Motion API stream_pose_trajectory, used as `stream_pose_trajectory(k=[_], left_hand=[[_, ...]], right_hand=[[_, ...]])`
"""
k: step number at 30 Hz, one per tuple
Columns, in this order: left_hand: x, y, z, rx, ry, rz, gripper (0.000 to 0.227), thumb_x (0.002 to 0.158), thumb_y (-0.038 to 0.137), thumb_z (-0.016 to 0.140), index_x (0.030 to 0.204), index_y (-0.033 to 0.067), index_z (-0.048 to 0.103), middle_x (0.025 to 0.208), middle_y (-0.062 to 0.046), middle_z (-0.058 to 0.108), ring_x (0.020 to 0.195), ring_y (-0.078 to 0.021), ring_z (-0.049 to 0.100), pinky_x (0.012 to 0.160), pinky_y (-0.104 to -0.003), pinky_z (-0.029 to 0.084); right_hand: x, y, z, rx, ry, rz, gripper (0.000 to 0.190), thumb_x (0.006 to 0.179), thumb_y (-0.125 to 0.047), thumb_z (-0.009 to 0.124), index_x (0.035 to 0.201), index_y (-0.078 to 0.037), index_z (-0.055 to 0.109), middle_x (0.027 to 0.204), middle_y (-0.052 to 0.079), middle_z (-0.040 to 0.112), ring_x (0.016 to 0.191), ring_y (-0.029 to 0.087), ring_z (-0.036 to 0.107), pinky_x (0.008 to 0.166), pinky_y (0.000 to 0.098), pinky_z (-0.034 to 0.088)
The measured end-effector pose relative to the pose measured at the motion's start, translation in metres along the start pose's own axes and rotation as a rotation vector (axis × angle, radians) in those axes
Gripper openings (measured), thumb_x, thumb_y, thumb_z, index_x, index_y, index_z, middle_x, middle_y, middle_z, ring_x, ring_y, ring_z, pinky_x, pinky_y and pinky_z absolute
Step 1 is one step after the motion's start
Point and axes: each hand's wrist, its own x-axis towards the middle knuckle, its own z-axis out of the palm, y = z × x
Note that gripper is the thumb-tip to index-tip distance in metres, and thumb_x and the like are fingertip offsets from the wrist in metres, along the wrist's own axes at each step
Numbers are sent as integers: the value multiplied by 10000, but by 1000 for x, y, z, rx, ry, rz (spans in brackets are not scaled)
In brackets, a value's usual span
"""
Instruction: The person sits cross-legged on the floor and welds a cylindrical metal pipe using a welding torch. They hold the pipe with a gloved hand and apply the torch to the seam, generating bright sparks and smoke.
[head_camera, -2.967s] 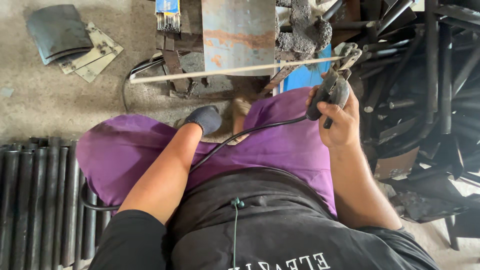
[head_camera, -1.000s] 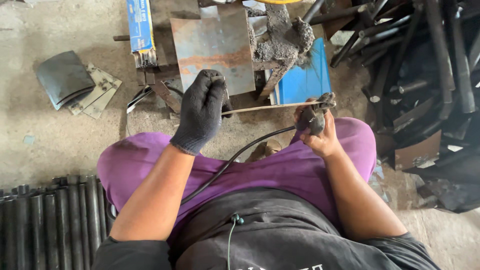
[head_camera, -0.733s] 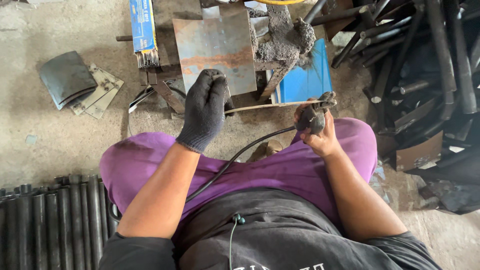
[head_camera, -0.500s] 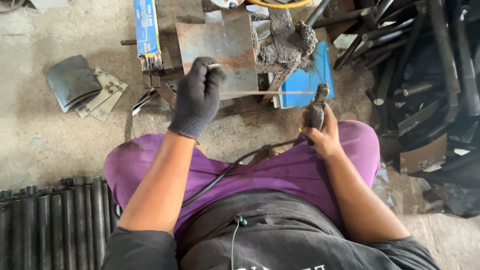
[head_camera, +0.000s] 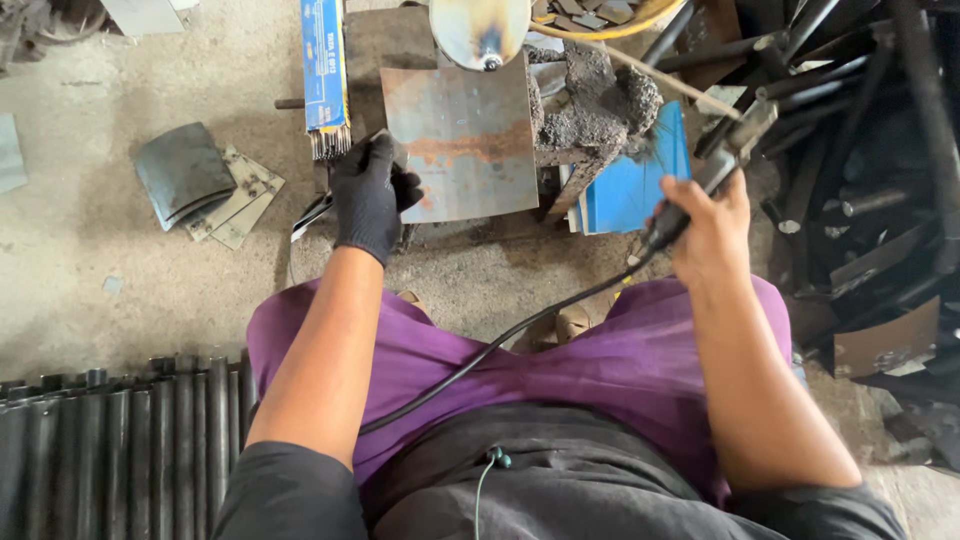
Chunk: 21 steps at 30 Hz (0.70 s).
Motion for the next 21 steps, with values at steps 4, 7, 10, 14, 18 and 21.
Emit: stream_pose_trajectory(k=[4,7,10,14,18,21], left_hand=[[21,-16,-7,-128,-69,-85,75,926,91,695,1000,97,687,802,-4,677,623,-140,662,600,-322,613],[33,-29,-13,-137,-97,-58,73,928,34,709,983,68,676,814,-10,673,662,-138,660,658,-325,625],[36,-35,-19,-101,-116,-24,61,927,37,718,975,47,683,807,-17,672,652,-131,651,651,-319,625],[34,-34,-21,106,-22,2,68,911,62,736,966,38,704,770,-18,680,594,-109,627,584,-287,597],[31,-32,-23,330,-59,84,72,928,81,717,956,17,699,736,-28,668,574,-98,608,529,-281,566],[26,-25,-20,473,-45,138,84,922,78,709,934,-1,684,729,-31,673,581,-93,622,517,-280,561]], right_hand=[[23,15,36,-200,-28,-247,521,875,9,816,1211,-63,424,967,64,586,754,181,637,629,364,561],[12,41,55,-489,-23,-410,626,828,-72,875,1268,-69,430,1011,52,595,820,176,620,695,350,546],[2,60,63,-691,-62,-596,716,818,-100,939,1324,-39,435,1097,79,606,950,208,608,854,353,554],[-3,63,64,-766,-62,-424,755,775,-183,928,1306,-40,410,1041,66,669,917,168,666,852,323,563],[-2,74,53,-776,-91,-456,712,779,-141,940,1236,-43,403,1007,74,632,890,178,648,802,333,561],[12,86,46,-250,-114,-117,568,847,-65,837,1210,-88,401,975,15,554,855,152,644,712,316,593]])
